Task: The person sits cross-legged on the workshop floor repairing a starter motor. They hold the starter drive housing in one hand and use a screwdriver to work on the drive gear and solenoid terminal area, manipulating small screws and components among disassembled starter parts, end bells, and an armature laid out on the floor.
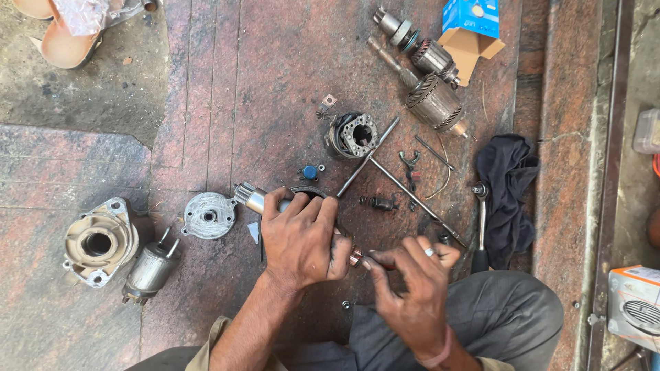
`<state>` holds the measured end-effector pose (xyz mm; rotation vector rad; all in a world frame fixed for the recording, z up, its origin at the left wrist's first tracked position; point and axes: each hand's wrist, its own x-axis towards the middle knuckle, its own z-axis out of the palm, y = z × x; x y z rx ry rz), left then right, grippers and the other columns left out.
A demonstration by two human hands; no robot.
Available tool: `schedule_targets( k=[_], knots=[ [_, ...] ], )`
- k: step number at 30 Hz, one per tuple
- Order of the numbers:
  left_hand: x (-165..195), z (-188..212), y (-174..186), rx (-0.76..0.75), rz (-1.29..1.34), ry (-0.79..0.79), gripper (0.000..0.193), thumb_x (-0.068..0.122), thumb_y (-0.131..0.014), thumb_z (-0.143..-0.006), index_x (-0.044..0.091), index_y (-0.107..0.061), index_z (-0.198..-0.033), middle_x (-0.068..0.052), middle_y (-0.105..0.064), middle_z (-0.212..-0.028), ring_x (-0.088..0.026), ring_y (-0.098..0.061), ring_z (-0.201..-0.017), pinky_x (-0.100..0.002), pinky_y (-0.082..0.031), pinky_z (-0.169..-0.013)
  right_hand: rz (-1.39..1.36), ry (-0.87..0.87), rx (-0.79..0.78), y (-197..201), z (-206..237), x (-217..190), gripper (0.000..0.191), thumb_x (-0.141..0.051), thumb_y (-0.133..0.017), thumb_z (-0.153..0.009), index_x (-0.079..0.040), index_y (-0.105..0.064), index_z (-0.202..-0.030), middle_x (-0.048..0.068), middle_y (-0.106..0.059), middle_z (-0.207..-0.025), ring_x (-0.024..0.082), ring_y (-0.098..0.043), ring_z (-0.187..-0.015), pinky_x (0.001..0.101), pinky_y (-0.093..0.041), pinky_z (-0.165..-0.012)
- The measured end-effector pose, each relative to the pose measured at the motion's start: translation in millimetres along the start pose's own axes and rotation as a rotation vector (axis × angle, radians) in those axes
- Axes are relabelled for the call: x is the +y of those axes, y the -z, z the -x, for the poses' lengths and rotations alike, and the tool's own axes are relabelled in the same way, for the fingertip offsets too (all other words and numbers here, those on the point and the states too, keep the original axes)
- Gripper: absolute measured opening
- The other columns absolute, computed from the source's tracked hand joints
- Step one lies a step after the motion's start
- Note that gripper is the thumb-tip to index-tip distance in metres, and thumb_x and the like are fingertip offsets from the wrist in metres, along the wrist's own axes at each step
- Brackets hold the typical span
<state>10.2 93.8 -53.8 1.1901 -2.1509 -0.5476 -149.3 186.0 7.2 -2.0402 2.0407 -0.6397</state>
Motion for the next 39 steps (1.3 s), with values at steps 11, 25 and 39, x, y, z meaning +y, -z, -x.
schedule_targets(
  k=[11,25,39],
  knots=[
    [-9.2,6.4,-2.5,0.047,0.042,-0.019,0.036,0.037,-0.064,-0.065,0.008,-0.06,-0.087,-0.006,-0.057,-0.074,-0.027,-0.061,-0.078,-0.054,-0.041,-0.093,0.029,-0.04,0.004,-0.2,-5.2,-7.0,0.013,-0.014,-0.081,-0.076,-0.012,-0.07,-0.083,0.0,-0.058,-0.076,0.021,-0.055,-0.076,0.0383,-0.031,-0.088],
    [-11.4,10.7,-3.1,0.062,0.068,-0.013,0.036,0.035,-0.063,-0.066,0.007,-0.06,-0.089,-0.007,-0.057,-0.075,-0.027,-0.059,-0.077,-0.053,-0.041,-0.093,0.251,-0.01,0.012,-4.7,0.0,-30.8,0.013,-0.014,-0.078,-0.074,-0.012,-0.068,-0.082,0.003,-0.056,-0.077,0.023,-0.056,-0.077,0.0432,-0.028,-0.084],
    [-5.5,9.8,-0.7,0.091,0.048,-0.014,0.033,0.034,-0.062,-0.068,0.006,-0.059,-0.086,-0.007,-0.058,-0.075,-0.028,-0.059,-0.077,-0.052,-0.041,-0.093,0.037,0.008,0.08,-20.1,8.9,-18.9,0.01,-0.006,-0.073,-0.077,-0.007,-0.065,-0.084,0.005,-0.056,-0.077,0.025,-0.055,-0.076,0.0403,-0.032,-0.084]
  ],
)
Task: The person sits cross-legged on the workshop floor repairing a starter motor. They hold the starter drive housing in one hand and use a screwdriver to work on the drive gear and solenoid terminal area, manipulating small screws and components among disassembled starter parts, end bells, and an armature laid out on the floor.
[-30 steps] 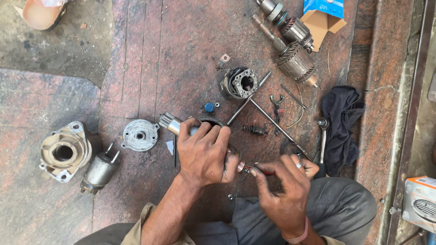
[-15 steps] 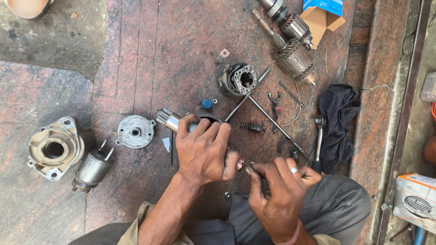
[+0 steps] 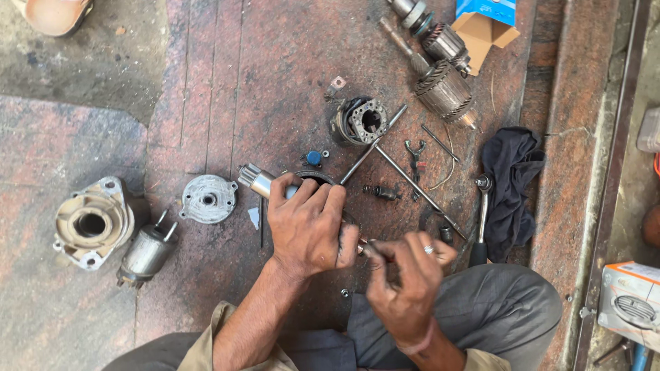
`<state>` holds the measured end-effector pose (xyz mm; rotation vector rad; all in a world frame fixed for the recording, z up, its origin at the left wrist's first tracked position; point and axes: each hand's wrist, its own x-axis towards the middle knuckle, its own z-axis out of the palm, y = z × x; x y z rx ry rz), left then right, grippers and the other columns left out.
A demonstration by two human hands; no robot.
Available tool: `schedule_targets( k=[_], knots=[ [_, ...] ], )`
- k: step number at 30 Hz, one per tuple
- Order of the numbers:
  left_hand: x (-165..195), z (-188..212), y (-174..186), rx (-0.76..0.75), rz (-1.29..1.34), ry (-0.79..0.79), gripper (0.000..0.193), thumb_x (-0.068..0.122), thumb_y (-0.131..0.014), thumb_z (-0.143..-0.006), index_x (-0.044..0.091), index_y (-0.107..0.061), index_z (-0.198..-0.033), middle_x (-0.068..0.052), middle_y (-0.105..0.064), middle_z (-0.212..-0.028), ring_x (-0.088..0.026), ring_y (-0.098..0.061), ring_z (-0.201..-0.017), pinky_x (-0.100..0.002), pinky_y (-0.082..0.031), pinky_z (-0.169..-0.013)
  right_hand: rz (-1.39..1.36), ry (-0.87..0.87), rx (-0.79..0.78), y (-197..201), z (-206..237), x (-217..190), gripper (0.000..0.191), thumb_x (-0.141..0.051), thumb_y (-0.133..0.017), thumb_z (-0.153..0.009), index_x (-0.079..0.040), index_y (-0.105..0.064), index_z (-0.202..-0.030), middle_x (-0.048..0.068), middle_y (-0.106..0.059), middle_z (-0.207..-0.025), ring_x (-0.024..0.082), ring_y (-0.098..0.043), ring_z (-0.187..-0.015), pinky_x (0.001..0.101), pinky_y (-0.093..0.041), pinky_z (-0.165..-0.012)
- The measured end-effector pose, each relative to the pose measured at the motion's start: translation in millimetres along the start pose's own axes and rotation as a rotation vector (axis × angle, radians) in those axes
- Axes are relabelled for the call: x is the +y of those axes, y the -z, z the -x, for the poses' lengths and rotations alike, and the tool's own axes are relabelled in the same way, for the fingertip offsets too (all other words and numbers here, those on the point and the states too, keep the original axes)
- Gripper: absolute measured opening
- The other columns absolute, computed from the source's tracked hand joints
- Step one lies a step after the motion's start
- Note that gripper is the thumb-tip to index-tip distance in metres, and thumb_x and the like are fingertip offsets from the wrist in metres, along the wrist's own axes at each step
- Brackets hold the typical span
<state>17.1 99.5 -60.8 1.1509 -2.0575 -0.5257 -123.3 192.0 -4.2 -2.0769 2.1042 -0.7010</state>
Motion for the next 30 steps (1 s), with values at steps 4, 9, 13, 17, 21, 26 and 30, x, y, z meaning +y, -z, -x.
schedule_targets(
  k=[4,9,13,17,21,26,30],
  knots=[
    [0.8,0.8,-1.4,-0.001,0.009,0.017,0.032,0.033,-0.062,-0.068,0.007,-0.059,-0.085,-0.007,-0.057,-0.074,-0.028,-0.06,-0.077,-0.052,-0.042,-0.093,-0.095,-0.071,0.055,-9.6,2.9,3.2,0.01,-0.008,-0.075,-0.083,-0.007,-0.065,-0.087,0.006,-0.055,-0.078,0.025,-0.054,-0.078,0.0375,-0.034,-0.085],
    [-1.0,3.0,-1.0,0.015,-0.007,0.011,0.032,0.032,-0.062,-0.068,0.008,-0.06,-0.088,-0.006,-0.058,-0.075,-0.026,-0.06,-0.077,-0.053,-0.041,-0.095,-0.15,-0.06,0.007,-4.2,-2.3,7.2,0.013,-0.011,-0.08,-0.081,-0.009,-0.068,-0.084,0.001,-0.058,-0.075,0.02,-0.054,-0.074,0.0372,-0.031,-0.083],
    [-3.7,3.4,-0.3,-0.01,0.016,0.004,0.036,0.034,-0.063,-0.066,0.007,-0.06,-0.089,-0.006,-0.058,-0.074,-0.027,-0.06,-0.077,-0.053,-0.041,-0.094,0.037,0.004,-0.039,10.3,-3.4,2.4,0.014,-0.011,-0.08,-0.074,-0.01,-0.067,-0.079,0.001,-0.056,-0.075,0.022,-0.053,-0.074,0.0401,-0.029,-0.084],
    [-5.4,5.0,-2.3,-0.004,0.011,0.018,0.035,0.034,-0.063,-0.066,0.007,-0.059,-0.088,-0.007,-0.058,-0.075,-0.028,-0.061,-0.078,-0.054,-0.041,-0.094,0.051,0.019,-0.061,12.5,-6.0,3.3,0.015,-0.011,-0.081,-0.073,-0.01,-0.068,-0.08,0.001,-0.056,-0.075,0.023,-0.053,-0.075,0.0406,-0.029,-0.084],
    [-4.1,6.2,-4.0,0.004,0.005,0.022,0.034,0.034,-0.063,-0.067,0.008,-0.059,-0.088,-0.007,-0.059,-0.077,-0.027,-0.061,-0.078,-0.054,-0.041,-0.095,-0.057,-0.02,-0.048,-0.5,-8.1,5.9,0.014,-0.008,-0.078,-0.078,-0.009,-0.065,-0.081,0.004,-0.056,-0.078,0.024,-0.054,-0.078,0.0384,-0.032,-0.084],
    [-1.8,5.5,-0.4,0.019,-0.008,0.017,0.036,0.036,-0.064,-0.067,0.007,-0.06,-0.09,-0.007,-0.06,-0.078,-0.028,-0.061,-0.079,-0.054,-0.04,-0.094,-0.092,0.009,-0.073,5.6,-8.0,9.4,0.013,-0.009,-0.079,-0.078,-0.009,-0.067,-0.081,0.003,-0.057,-0.074,0.023,-0.054,-0.074,0.0382,-0.031,-0.081],
    [-3.8,4.1,-1.4,-0.01,-0.004,0.006,0.036,0.035,-0.063,-0.067,0.007,-0.06,-0.088,-0.007,-0.059,-0.075,-0.028,-0.061,-0.078,-0.054,-0.041,-0.093,-0.061,-0.002,-0.07,13.8,-8.7,10.8,0.016,-0.012,-0.082,-0.076,-0.009,-0.067,-0.077,0.004,-0.054,-0.07,0.023,-0.052,-0.069,0.0386,-0.03,-0.08]
  ],
)
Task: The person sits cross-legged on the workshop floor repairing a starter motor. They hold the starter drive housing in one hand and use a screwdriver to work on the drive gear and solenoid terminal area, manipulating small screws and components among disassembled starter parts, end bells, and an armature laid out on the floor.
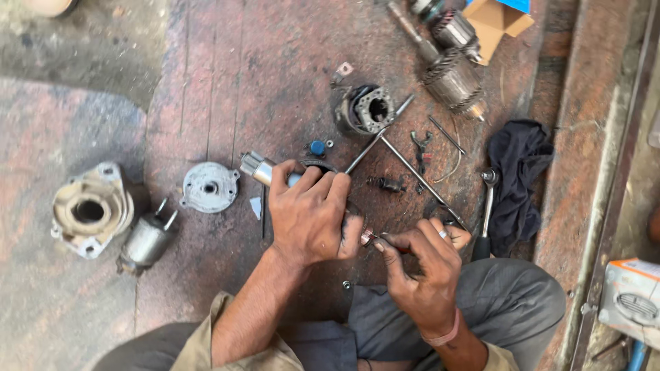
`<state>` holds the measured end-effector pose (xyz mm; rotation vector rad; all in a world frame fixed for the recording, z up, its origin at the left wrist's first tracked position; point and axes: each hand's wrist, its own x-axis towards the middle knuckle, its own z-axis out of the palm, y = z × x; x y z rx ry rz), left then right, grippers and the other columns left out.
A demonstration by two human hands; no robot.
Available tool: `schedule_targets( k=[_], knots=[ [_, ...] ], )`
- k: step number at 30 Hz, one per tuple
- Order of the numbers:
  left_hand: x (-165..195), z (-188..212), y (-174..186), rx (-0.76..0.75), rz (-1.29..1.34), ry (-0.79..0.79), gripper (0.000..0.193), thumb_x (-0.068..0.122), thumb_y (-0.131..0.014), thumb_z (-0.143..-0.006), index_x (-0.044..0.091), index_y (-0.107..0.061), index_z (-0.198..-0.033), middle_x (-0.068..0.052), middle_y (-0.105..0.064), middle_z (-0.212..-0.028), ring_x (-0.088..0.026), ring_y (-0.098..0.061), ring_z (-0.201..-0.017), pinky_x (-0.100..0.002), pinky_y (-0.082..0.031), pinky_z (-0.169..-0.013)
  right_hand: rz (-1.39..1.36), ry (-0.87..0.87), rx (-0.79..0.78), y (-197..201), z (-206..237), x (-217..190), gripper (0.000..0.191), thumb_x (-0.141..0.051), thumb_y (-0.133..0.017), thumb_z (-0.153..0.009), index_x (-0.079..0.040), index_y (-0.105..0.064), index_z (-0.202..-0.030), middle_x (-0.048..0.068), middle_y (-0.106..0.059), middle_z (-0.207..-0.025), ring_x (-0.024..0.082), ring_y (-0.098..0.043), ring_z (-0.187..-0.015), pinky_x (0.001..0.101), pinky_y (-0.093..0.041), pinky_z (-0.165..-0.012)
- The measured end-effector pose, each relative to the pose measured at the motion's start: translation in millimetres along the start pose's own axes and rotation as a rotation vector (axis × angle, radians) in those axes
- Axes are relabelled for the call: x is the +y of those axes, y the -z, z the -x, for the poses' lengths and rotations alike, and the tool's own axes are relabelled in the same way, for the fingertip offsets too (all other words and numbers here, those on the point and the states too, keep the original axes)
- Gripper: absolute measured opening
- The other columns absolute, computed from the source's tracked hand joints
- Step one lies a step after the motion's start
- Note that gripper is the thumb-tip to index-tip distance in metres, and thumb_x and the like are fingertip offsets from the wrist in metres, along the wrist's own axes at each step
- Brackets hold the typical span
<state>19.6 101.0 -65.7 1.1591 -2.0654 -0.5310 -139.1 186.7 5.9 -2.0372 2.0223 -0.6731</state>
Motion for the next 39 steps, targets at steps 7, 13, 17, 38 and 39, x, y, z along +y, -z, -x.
schedule_targets(
  k=[7,13,17,38,39],
  knots=[
    [-2.6,4.9,-1.6,0.003,0.027,0.023,0.033,0.036,-0.063,-0.07,0.009,-0.058,-0.086,-0.007,-0.057,-0.074,-0.028,-0.061,-0.078,-0.054,-0.041,-0.095,-0.056,-0.033,-0.03,-14.9,-4.5,-3.0,0.014,-0.009,-0.079,-0.08,-0.007,-0.065,-0.08,0.005,-0.056,-0.073,0.023,-0.053,-0.072,0.0368,-0.031,-0.08],
    [-7.1,3.3,-0.9,0.002,0.033,-0.005,0.037,0.038,-0.063,-0.069,0.007,-0.059,-0.089,-0.007,-0.058,-0.076,-0.028,-0.061,-0.079,-0.055,-0.041,-0.095,0.014,-0.007,-0.052,-4.6,-4.9,-2.8,0.013,-0.011,-0.08,-0.077,-0.008,-0.068,-0.081,0.005,-0.056,-0.073,0.024,-0.055,-0.071,0.0369,-0.031,-0.08],
    [-7.8,6.1,-1.4,0.015,0.03,0.02,0.038,0.039,-0.064,-0.068,0.008,-0.059,-0.09,-0.007,-0.058,-0.077,-0.028,-0.061,-0.08,-0.055,-0.04,-0.096,0.047,-0.002,-0.016,-7.7,2.0,-4.3,0.015,-0.012,-0.082,-0.077,-0.008,-0.068,-0.082,0.004,-0.056,-0.073,0.024,-0.055,-0.072,0.0372,-0.032,-0.082],
    [-6.2,5.7,-9.8,-0.01,0.006,0.029,0.034,0.036,-0.063,-0.069,0.008,-0.059,-0.089,-0.006,-0.057,-0.077,-0.027,-0.06,-0.08,-0.053,-0.041,-0.095,0.15,0.005,0.046,-18.0,14.1,-0.3,0.013,-0.012,-0.078,-0.079,-0.009,-0.069,-0.087,0.001,-0.057,-0.076,0.021,-0.053,-0.075,0.0419,-0.029,-0.087],
    [-5.9,5.5,-9.6,-0.009,0.007,0.03,0.034,0.036,-0.064,-0.07,0.008,-0.059,-0.089,-0.006,-0.057,-0.077,-0.027,-0.06,-0.08,-0.053,-0.041,-0.095,0.18,0.017,0.061,-19.6,16.6,-1.2,0.012,-0.012,-0.077,-0.078,-0.009,-0.069,-0.087,0.001,-0.056,-0.075,0.022,-0.052,-0.074,0.0432,-0.029,-0.087]
  ],
)
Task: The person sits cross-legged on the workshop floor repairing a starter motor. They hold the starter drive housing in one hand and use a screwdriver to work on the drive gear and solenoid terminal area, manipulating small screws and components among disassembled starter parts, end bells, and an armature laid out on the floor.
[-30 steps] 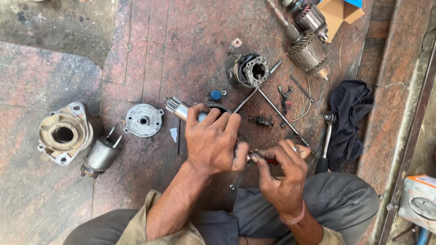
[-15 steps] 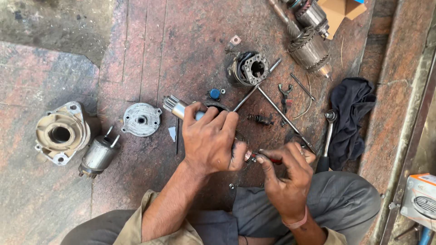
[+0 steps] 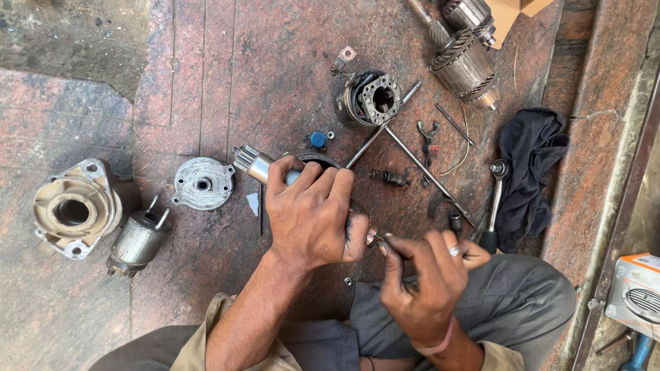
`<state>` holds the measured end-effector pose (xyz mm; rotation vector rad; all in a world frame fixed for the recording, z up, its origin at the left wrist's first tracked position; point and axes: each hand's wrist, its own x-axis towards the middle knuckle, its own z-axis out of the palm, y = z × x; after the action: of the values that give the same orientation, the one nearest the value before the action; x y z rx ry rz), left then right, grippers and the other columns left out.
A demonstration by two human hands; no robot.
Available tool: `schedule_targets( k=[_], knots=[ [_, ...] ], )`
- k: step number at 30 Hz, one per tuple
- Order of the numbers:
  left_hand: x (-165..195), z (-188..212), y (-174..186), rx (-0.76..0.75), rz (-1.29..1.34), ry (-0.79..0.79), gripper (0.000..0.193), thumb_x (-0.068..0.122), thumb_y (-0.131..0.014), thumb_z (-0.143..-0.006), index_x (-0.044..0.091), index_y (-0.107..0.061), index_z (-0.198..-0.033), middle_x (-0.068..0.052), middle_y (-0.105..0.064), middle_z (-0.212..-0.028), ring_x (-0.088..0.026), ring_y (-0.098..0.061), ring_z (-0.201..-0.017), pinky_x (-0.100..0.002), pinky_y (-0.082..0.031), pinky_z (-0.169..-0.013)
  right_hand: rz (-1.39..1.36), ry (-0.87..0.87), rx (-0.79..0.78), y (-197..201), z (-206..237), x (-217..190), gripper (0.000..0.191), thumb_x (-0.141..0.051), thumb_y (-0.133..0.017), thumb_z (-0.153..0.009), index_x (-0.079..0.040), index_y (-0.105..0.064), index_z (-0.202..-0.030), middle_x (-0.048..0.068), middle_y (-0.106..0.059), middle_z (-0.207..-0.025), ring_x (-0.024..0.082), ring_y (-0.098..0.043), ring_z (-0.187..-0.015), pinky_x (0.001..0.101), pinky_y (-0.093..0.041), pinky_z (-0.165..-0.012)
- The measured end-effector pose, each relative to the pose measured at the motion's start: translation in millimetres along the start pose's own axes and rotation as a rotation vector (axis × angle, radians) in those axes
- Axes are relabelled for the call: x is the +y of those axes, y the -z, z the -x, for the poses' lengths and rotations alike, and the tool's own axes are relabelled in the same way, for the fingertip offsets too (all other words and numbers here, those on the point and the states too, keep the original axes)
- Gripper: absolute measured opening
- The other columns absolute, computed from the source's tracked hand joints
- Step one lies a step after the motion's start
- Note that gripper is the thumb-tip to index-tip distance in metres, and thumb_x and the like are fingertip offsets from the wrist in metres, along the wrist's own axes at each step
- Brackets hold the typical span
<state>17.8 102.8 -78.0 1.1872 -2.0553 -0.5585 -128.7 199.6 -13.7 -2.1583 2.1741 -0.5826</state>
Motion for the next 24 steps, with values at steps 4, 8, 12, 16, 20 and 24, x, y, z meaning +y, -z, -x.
schedule_targets(
  k=[4,8,12,16,20,24],
  knots=[
    [-0.1,-0.1,0.6,0.0,0.001,-0.005,0.034,0.035,-0.063,-0.068,0.008,-0.058,-0.088,-0.007,-0.057,-0.076,-0.027,-0.06,-0.08,-0.054,-0.041,-0.094,0.0,0.024,-0.012,-4.2,7.0,0.8,0.012,-0.01,-0.074,-0.079,-0.009,-0.067,-0.088,0.004,-0.053,-0.075,0.023,-0.052,-0.073,0.0443,-0.029,-0.086],
    [-1.2,1.2,-0.1,-0.005,0.012,-0.002,0.034,0.036,-0.063,-0.069,0.008,-0.059,-0.088,-0.006,-0.057,-0.076,-0.027,-0.06,-0.08,-0.054,-0.041,-0.094,-0.035,0.029,-0.005,-8.9,9.5,4.7,0.012,-0.009,-0.074,-0.079,-0.008,-0.067,-0.089,0.005,-0.053,-0.077,0.024,-0.052,-0.073,0.0438,-0.03,-0.086],
    [-0.7,2.5,-1.6,0.0,0.004,-0.006,0.034,0.035,-0.063,-0.069,0.008,-0.059,-0.088,-0.006,-0.056,-0.076,-0.027,-0.06,-0.081,-0.054,-0.04,-0.095,-0.055,0.032,0.007,-10.2,8.5,5.2,0.012,-0.008,-0.074,-0.08,-0.008,-0.066,-0.089,0.005,-0.052,-0.076,0.024,-0.051,-0.073,0.0439,-0.03,-0.087],
    [0.0,2.4,-0.4,-0.007,-0.006,-0.007,0.033,0.036,-0.063,-0.069,0.009,-0.058,-0.087,-0.006,-0.057,-0.076,-0.027,-0.059,-0.08,-0.055,-0.04,-0.094,-0.07,0.037,-0.005,-10.0,2.6,2.3,0.011,-0.009,-0.074,-0.08,-0.008,-0.066,-0.089,0.006,-0.053,-0.077,0.025,-0.052,-0.075,0.0428,-0.029,-0.085],
    [0.7,1.5,1.5,-0.022,0.006,-0.006,0.033,0.036,-0.063,-0.068,0.009,-0.057,-0.086,-0.006,-0.056,-0.074,-0.027,-0.059,-0.079,-0.055,-0.041,-0.093,-0.113,0.018,-0.052,-9.4,-3.4,1.7,0.011,-0.008,-0.074,-0.08,-0.008,-0.066,-0.087,0.006,-0.052,-0.075,0.025,-0.052,-0.074,0.042,-0.03,-0.084],
    [-0.5,2.6,1.9,0.001,0.011,-0.003,0.033,0.035,-0.063,-0.069,0.009,-0.057,-0.087,-0.007,-0.056,-0.076,-0.027,-0.059,-0.08,-0.054,-0.041,-0.093,-0.185,0.005,-0.021,-16.2,-5.0,1.5,0.011,-0.007,-0.073,-0.085,-0.007,-0.063,-0.09,0.006,-0.055,-0.08,0.026,-0.053,-0.079,0.0403,-0.031,-0.087]
  ],
)
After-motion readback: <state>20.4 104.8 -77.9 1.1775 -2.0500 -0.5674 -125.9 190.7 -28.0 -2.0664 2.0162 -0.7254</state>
